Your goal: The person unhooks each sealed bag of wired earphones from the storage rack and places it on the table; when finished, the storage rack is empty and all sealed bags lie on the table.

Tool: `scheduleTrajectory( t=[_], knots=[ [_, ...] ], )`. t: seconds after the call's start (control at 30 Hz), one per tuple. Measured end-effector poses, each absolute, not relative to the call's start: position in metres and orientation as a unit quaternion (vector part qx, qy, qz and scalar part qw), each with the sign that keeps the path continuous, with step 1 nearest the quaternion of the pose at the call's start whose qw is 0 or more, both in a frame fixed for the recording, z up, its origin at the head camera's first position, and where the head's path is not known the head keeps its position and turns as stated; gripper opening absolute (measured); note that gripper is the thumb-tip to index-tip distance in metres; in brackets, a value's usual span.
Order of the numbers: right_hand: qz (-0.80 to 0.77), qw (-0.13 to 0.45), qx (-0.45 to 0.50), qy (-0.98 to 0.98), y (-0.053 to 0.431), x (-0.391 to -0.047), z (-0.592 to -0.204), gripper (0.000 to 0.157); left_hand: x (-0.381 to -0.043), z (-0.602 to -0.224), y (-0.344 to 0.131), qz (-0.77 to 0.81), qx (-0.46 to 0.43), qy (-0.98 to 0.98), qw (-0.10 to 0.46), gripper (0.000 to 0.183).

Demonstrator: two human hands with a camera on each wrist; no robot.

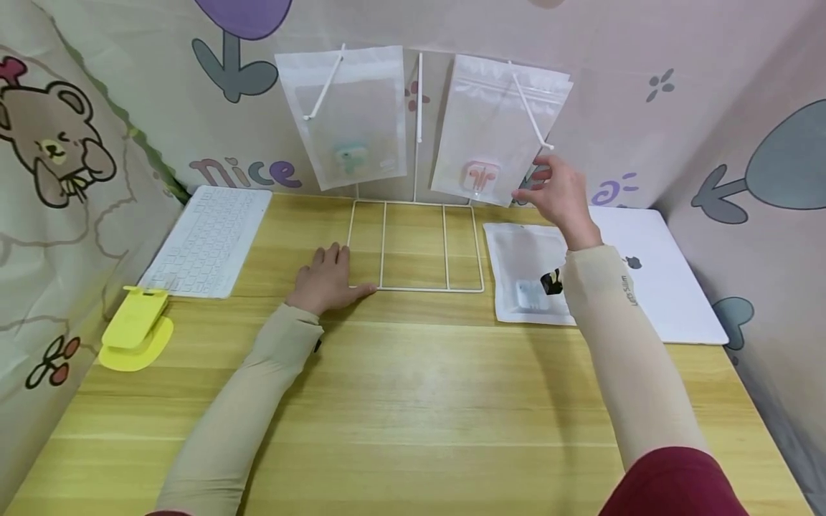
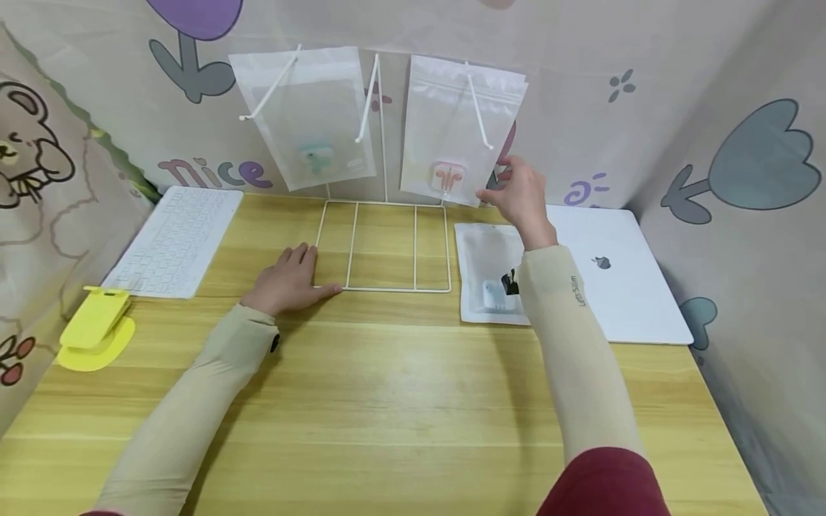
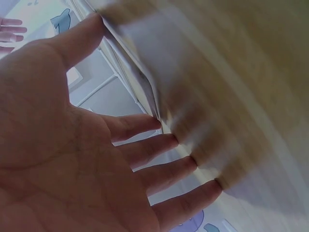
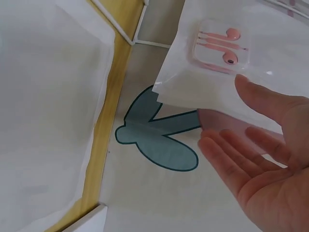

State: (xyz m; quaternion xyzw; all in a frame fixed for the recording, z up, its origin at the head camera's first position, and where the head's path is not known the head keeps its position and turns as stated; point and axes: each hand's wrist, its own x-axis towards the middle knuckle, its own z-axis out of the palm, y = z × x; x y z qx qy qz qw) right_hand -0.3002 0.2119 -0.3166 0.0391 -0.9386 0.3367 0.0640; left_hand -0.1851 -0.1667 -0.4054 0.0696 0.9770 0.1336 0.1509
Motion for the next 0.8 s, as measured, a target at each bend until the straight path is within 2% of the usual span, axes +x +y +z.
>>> scheduleTrajectory(
  t=[0.23, 0.4, 0.8],
  knots=[
    [0.347, 0.093, 0.053, -0.932, 0.206, -0.303, -0.316, 0.038, -0.185, -0.405, -0.165, 0.136, 0.067, 0.977, 0.148, 0.100],
    [0.355, 0.101, 0.049, -0.928, 0.206, -0.306, -0.317, 0.029, -0.185, -0.406, -0.166, 0.136, 0.069, 0.977, 0.150, 0.101],
    [0.465, 0.025, 0.014, -0.885, 0.202, -0.310, -0.314, 0.037, -0.185, -0.407, -0.167, 0.132, 0.073, 0.977, 0.148, 0.100]
  ],
)
